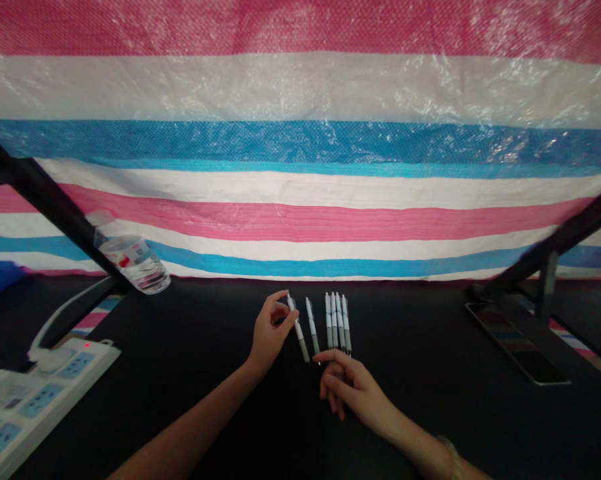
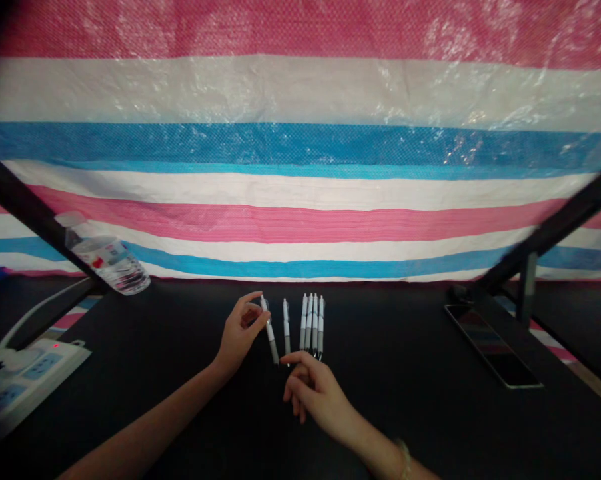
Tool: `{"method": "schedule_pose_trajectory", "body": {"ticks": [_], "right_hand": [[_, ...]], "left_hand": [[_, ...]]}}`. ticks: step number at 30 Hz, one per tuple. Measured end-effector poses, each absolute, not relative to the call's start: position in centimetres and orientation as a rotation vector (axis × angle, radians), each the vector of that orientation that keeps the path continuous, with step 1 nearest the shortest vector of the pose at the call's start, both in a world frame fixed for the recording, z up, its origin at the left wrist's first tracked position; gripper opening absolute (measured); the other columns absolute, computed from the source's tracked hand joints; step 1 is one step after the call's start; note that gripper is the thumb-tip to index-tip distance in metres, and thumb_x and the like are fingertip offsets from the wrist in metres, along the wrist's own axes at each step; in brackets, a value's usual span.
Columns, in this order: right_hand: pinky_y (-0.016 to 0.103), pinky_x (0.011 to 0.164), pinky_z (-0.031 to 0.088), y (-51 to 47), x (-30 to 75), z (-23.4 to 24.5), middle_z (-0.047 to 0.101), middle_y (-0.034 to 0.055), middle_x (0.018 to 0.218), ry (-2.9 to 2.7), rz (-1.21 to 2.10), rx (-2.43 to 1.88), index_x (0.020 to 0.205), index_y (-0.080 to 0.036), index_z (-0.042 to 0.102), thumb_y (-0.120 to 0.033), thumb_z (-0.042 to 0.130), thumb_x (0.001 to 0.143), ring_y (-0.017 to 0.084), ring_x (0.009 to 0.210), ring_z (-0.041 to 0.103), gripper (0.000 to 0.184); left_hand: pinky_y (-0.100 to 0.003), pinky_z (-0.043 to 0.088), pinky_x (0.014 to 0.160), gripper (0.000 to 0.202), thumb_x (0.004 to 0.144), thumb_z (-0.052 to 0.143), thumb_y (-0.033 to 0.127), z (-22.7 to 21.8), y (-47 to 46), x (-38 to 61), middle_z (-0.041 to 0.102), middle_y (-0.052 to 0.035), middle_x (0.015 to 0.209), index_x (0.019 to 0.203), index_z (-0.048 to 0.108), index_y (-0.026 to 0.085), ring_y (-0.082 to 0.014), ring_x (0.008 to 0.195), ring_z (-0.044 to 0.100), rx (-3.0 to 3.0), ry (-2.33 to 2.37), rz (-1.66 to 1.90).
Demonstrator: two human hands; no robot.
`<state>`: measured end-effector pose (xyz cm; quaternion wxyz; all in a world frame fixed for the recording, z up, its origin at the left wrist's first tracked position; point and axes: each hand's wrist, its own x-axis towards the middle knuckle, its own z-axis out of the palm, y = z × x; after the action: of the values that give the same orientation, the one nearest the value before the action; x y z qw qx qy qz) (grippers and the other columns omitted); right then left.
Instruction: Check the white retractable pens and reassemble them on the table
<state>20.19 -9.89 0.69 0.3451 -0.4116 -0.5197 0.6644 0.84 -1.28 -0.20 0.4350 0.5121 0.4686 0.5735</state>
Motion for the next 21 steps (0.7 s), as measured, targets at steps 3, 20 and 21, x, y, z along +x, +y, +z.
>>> {"method": "schedule_pose_trajectory", "body": {"ticks": [3,20,21], "right_hand": [[0.019,0.04,0.042,-9.9,20.2,0.6,0.061,-0.0022,0.07,-1.356,1.722,-1.067,0.115,-0.017,0.055,-0.051,0.064,0.086,0.009,0.047,0.053,0.045],[0.04,0.081,0.053,-9.1,22.5,2.4,0.069,0.0102,0.097,-2.265,0.322,-1.06,0.111,-0.018,0.064,-0.007,0.046,0.092,0.025,0.095,0.059,0.029],[0.043,0.087,0.053,-9.0,22.5,2.2,0.069,0.0115,0.103,-2.309,0.236,-1.06,0.113,-0.017,0.064,-0.006,0.047,0.091,0.026,0.102,0.059,0.03]], "left_hand": [[-0.027,0.056,0.072,0.045,0.082,0.072,0.03,0.0,-1.4,0.8,0.064,0.0001,0.086,0.124,0.059,0.022,-0.0176,0.083,0.065,1.389,1.205,1.39],[-0.036,0.052,0.085,0.052,0.076,0.074,0.025,0.9,-3.0,0.9,0.063,-0.0085,0.111,0.125,0.056,0.023,-0.0235,0.095,0.062,2.232,0.874,0.845],[-0.038,0.051,0.09,0.052,0.075,0.077,0.028,1.0,-3.1,0.9,0.062,-0.0098,0.115,0.123,0.058,0.023,-0.0254,0.101,0.061,2.263,0.845,0.814]]}}
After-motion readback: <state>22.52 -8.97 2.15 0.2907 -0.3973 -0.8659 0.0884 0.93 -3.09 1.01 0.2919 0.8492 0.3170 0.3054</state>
